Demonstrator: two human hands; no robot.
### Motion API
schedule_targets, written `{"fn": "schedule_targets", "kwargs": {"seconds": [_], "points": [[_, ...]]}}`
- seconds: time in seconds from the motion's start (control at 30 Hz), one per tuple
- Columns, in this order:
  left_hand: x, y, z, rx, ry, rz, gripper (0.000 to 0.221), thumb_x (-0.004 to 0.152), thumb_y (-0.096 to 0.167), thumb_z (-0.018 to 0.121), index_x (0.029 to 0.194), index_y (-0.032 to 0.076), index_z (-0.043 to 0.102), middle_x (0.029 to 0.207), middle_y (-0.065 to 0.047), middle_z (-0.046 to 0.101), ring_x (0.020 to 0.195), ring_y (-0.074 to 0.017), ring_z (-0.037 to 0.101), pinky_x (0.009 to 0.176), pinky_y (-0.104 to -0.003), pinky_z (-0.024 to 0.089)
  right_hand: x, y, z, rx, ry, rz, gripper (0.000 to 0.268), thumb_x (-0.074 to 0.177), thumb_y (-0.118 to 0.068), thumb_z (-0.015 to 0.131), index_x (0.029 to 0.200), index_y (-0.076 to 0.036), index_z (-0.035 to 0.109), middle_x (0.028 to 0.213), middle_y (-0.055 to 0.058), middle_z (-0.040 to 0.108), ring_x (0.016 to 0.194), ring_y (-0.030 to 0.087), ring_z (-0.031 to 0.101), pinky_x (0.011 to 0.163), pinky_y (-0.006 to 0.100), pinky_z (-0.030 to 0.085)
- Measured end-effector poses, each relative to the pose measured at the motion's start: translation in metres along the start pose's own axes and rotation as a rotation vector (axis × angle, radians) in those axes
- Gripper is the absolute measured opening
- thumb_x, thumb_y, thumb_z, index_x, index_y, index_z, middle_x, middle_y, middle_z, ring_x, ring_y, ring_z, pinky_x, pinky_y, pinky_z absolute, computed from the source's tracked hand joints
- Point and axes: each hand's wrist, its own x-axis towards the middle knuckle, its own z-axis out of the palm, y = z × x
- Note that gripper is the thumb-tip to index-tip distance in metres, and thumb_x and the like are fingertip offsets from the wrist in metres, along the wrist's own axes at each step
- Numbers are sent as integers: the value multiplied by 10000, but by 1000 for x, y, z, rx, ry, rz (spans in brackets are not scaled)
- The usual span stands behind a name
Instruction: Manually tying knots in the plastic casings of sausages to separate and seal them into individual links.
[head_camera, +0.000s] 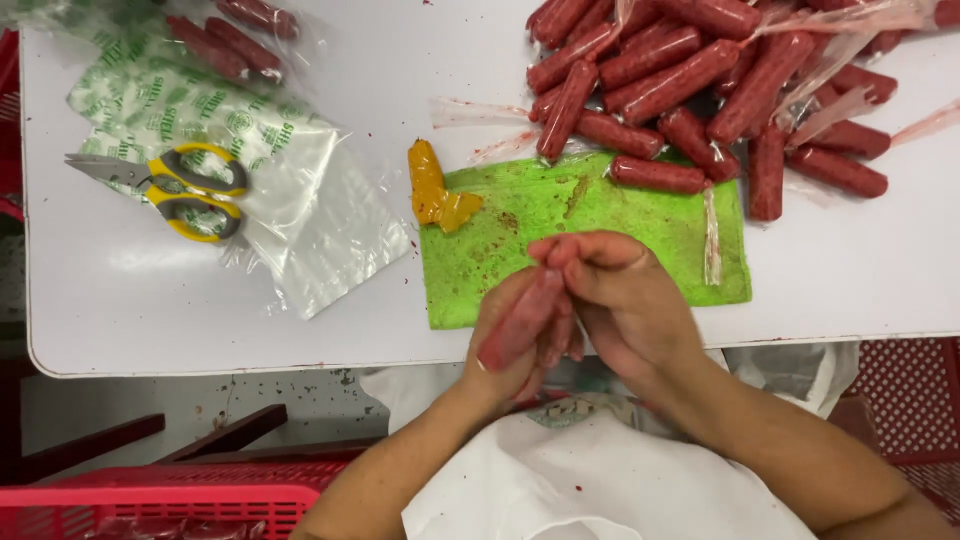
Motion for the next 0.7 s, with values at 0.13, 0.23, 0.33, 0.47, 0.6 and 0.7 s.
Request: {"fn": "schedule_targets", "kwargs": {"seconds": [0.13, 0.23, 0.33, 0.47, 0.6, 0.7], "points": [[21, -30, -8, -12, 199, -61, 300, 1023, 99, 576, 744, 8, 639, 452, -173, 541, 353, -254, 580, 291, -274, 445, 27, 18, 14, -6, 113, -356, 118, 896, -56, 709, 888, 54, 667, 1096, 226, 715, 300, 251, 583, 147, 320, 430], [28, 19, -13, 686, 42, 303, 172, 948, 179, 676, 793, 114, 716, 546, -56, 570, 460, -243, 597, 420, -310, 458, 34, 8, 7, -650, 128, -804, 79, 889, -108, 751, 883, -30, 741, 968, 139, 747, 1021, 268, 560, 975, 368, 449], [29, 49, -18, 1212, -41, 593, 161, 944, 184, 634, 796, 122, 647, 607, -86, 543, 580, -340, 624, 491, -423, 507, 39, -3, -18, -905, -12, -913, 63, 907, -128, 752, 914, -68, 771, 984, 96, 760, 1191, 348, 572, 1070, 425, 423], [37, 58, -29, 1477, -17, 768, 106, 898, 163, 582, 796, 180, 607, 700, -19, 562, 618, -275, 617, 562, -416, 509, 29, -39, -24, -920, -351, -774, 53, 844, -86, 769, 827, -37, 758, 941, 118, 752, 1313, 457, 546, 1018, 415, 472], [50, 76, -24, 1504, -114, 675, 178, 941, 122, 507, 796, 118, 609, 680, -42, 561, 635, -275, 622, 604, -408, 522, 21, -68, 1, -1235, -492, -599, 61, 847, -40, 730, 891, -48, 772, 936, 130, 778, 1198, 458, 640, 989, 523, 505], [69, 96, -56, 1370, -1, 207, 198, 1004, 273, 455, 947, 170, 614, 825, -67, 634, 802, -346, 641, 740, -482, 517, 32, -63, -12, -1144, -407, -584, 72, 845, 4, 737, 900, -33, 766, 921, 160, 768, 1035, 395, 711, 930, 510, 543]]}}
